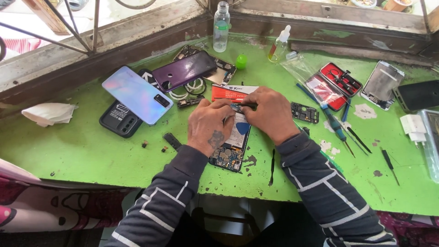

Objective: The person works on a disassembled smartphone placed on a green workbench. They use a small brush to clean the internal components and a plastic pry tool to adjust parts near the battery and motherboard. The person also handles a small blue plastic piece and a black cable during the process.

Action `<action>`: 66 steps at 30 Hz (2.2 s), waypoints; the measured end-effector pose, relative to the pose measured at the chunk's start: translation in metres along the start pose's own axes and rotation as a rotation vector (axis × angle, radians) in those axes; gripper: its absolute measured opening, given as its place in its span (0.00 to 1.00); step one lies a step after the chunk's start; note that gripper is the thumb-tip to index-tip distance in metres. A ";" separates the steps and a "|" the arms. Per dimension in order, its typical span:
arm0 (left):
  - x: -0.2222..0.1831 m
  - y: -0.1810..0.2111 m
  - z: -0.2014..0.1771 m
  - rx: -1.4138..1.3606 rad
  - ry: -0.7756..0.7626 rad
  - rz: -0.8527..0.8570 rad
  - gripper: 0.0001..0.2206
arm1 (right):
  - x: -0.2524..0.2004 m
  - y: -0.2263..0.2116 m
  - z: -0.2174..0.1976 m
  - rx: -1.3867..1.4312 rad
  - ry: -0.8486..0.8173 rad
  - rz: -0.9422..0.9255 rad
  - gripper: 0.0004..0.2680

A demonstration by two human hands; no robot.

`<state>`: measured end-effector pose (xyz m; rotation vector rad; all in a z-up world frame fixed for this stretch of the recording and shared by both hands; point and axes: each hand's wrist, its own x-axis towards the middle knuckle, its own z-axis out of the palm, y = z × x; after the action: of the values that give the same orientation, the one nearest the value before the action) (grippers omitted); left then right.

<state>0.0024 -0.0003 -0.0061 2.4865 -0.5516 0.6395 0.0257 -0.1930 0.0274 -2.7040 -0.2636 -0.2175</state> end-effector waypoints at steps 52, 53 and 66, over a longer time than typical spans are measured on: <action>0.002 -0.002 0.004 0.115 0.030 0.062 0.11 | -0.143 0.003 -0.091 -0.157 -0.125 -0.468 0.08; 0.002 -0.002 0.004 0.111 0.016 0.068 0.11 | -0.148 0.010 -0.086 -0.190 -0.089 -0.484 0.07; 0.001 0.001 0.003 0.115 0.049 0.084 0.11 | -0.243 0.042 -0.046 -0.126 0.204 -0.506 0.18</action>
<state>0.0038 -0.0023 -0.0073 2.5577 -0.6197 0.7823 -0.2056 -0.2869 0.0059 -2.6592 -0.8955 -0.6700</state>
